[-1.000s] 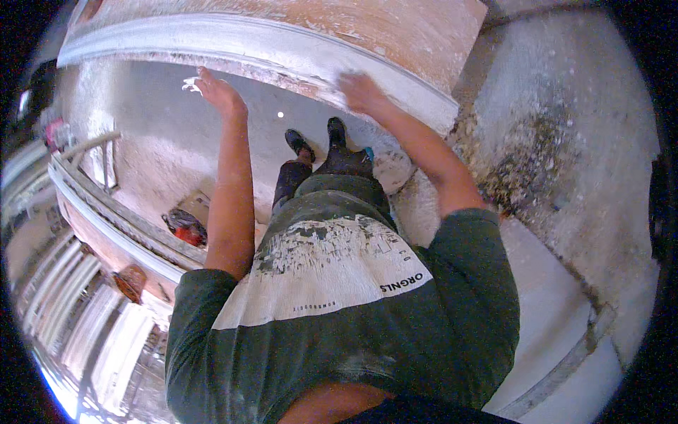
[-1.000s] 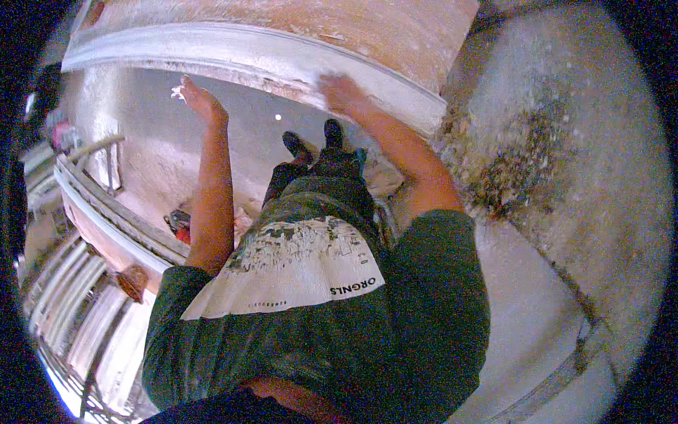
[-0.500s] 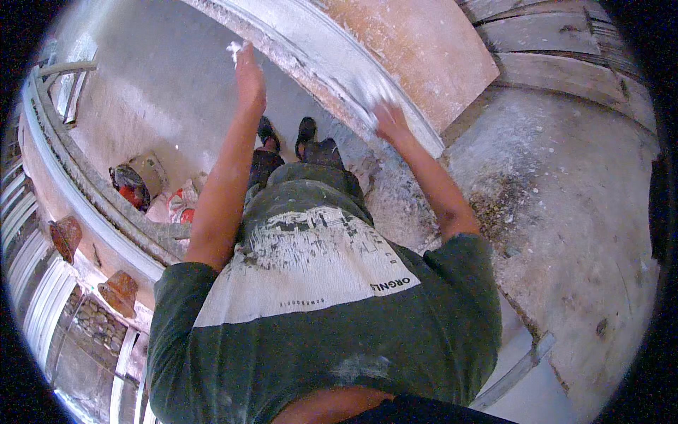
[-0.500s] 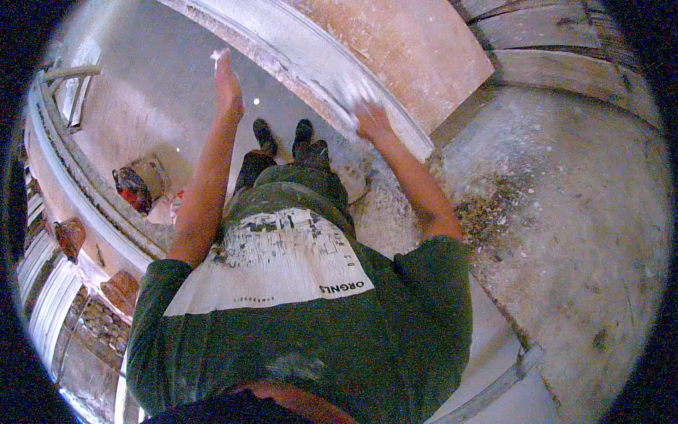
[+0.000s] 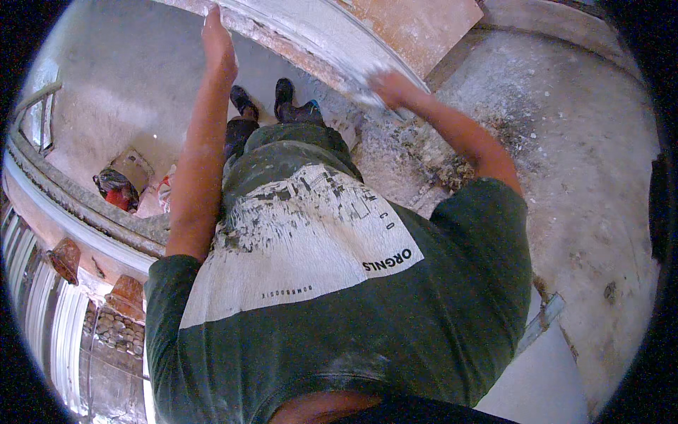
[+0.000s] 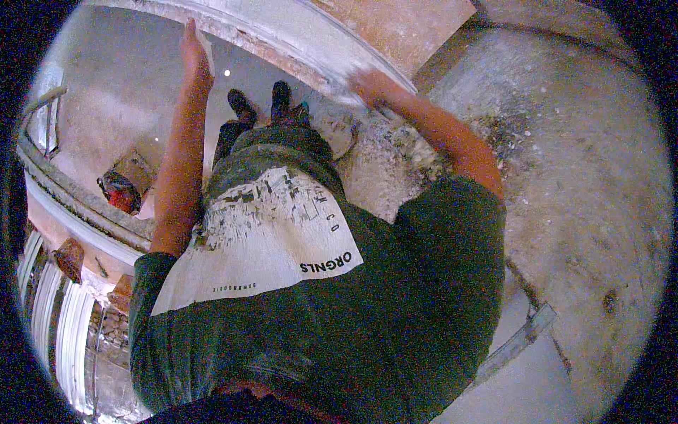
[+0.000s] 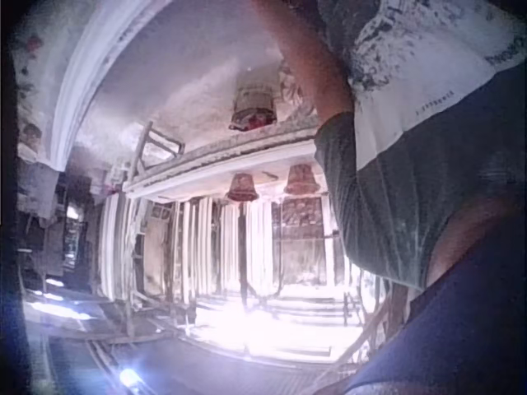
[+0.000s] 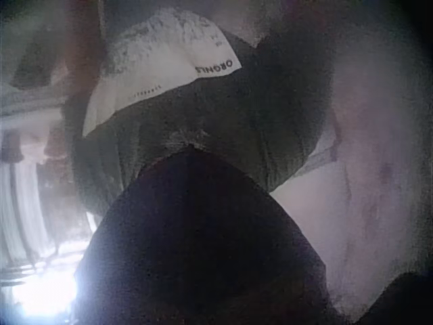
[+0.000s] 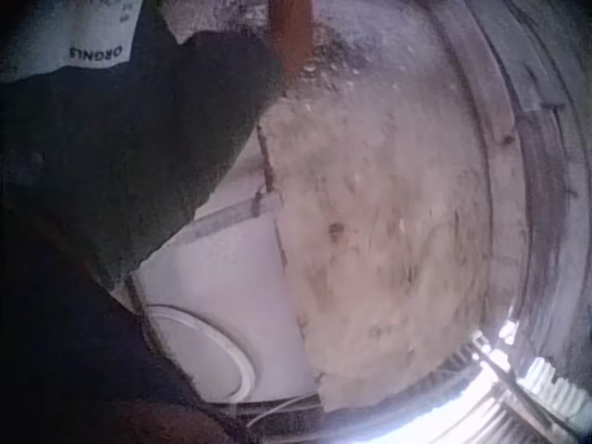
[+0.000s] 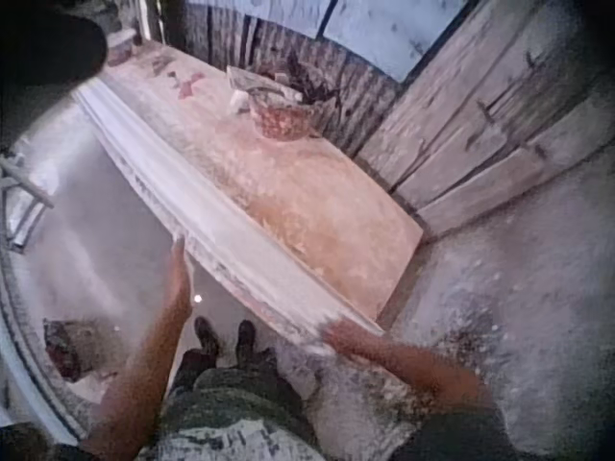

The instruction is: The person applies a white filler paste to a long curved wooden frame using a cloth and hands. They repeatedly dip the cloth into a bucket of filler, spread it along the frame's grooves, and smooth the surface.

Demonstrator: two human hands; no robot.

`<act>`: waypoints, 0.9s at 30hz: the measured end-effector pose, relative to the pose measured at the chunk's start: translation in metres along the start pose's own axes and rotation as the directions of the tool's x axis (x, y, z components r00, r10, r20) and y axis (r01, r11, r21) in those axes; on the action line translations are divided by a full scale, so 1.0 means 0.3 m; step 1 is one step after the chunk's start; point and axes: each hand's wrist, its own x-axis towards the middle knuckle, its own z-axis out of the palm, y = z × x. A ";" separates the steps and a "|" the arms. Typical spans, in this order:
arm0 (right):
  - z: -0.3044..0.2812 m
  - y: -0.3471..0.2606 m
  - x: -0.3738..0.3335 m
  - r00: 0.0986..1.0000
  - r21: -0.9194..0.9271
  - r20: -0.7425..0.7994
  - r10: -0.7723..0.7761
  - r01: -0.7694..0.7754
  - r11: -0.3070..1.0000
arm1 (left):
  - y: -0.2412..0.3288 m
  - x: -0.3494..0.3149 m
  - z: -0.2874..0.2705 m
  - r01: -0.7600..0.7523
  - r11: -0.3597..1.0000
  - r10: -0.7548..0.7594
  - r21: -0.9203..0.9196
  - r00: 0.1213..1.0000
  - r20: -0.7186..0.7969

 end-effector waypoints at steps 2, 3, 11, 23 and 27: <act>0.306 0.048 -0.260 0.999 -0.059 -0.023 -0.043 0.041 0.997 | 0.009 -0.031 0.034 0.039 0.998 -0.036 0.058 0.998 -0.044; 0.432 0.050 -0.360 0.997 0.035 0.027 0.076 -0.077 0.996 | 0.024 -0.036 0.042 0.050 0.995 -0.043 0.089 0.996 -0.076; 0.646 -0.004 -0.420 0.939 0.125 -0.126 0.321 -0.306 0.944 | 0.072 0.039 0.098 0.116 0.992 -0.120 0.048 0.989 0.090; -0.614 -0.250 0.645 0.611 0.439 -0.706 0.358 -0.019 0.898 | 0.350 0.330 -0.027 0.185 0.982 -0.189 0.044 0.919 0.346; -0.956 -0.275 0.925 0.297 0.417 -0.890 0.346 0.224 0.881 | 0.405 0.565 -0.097 0.143 0.989 -0.139 0.025 0.882 0.450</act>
